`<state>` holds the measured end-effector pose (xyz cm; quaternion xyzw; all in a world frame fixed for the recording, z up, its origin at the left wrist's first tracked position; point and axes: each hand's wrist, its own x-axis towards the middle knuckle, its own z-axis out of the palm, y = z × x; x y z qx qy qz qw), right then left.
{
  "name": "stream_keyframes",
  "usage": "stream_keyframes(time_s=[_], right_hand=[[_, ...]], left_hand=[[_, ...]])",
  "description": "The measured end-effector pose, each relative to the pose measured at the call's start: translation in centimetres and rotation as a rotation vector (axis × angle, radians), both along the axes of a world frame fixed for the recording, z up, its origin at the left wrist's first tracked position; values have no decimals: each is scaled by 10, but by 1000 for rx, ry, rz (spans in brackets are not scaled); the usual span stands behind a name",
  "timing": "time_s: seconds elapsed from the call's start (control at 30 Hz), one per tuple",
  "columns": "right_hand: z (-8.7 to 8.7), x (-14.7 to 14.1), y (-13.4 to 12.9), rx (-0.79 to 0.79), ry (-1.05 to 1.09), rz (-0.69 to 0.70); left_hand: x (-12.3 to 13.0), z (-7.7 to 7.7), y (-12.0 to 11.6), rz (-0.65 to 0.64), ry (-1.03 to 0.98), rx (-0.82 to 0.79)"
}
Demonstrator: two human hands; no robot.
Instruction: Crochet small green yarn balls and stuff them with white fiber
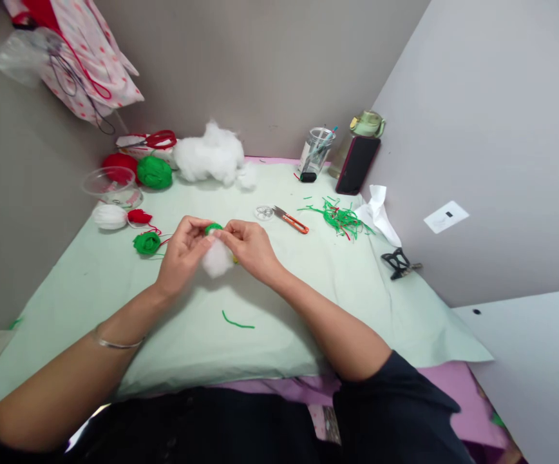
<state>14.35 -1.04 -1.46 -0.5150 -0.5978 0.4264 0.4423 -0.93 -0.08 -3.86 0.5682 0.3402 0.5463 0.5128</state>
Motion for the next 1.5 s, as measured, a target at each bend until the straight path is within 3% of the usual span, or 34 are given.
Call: stream_keyframes(time_s=[0.2, 0.4, 0.63, 0.77, 0.83, 0.9, 1.0, 1.13, 1.23, 1.37, 1.5], right_hand=[[1, 4, -4, 119, -195, 33], [4, -9, -21, 267, -498, 43], [-4, -15, -20, 193, -265, 52], [3, 6, -6, 181, -68, 135], [7, 21, 2, 200, -43, 32], [7, 32, 8, 203, -152, -58], [0, 33, 9, 130, -484, 17], [-15, 12, 2, 81, -862, 157], [-22, 2, -2, 81, -946, 186], [-22, 8, 2, 47, -872, 172], [-16, 23, 11, -9, -595, 43]], left_hand=[[0, -5, 8, -3, -56, -65], [-1, -5, 15, 33, -28, -76], [-1, -3, 12, 92, -85, -137], [-12, 14, 19, 167, -220, -109], [-24, 28, 24, 233, -313, -34], [-38, 41, 30, 264, -347, 50], [-51, 51, 33, 256, -337, 167], [-44, 43, 28, 200, -307, 100], [-36, 32, 23, 136, -286, 37], [-34, 24, 20, 63, -149, -69], [-33, 17, 18, 24, -43, -163]])
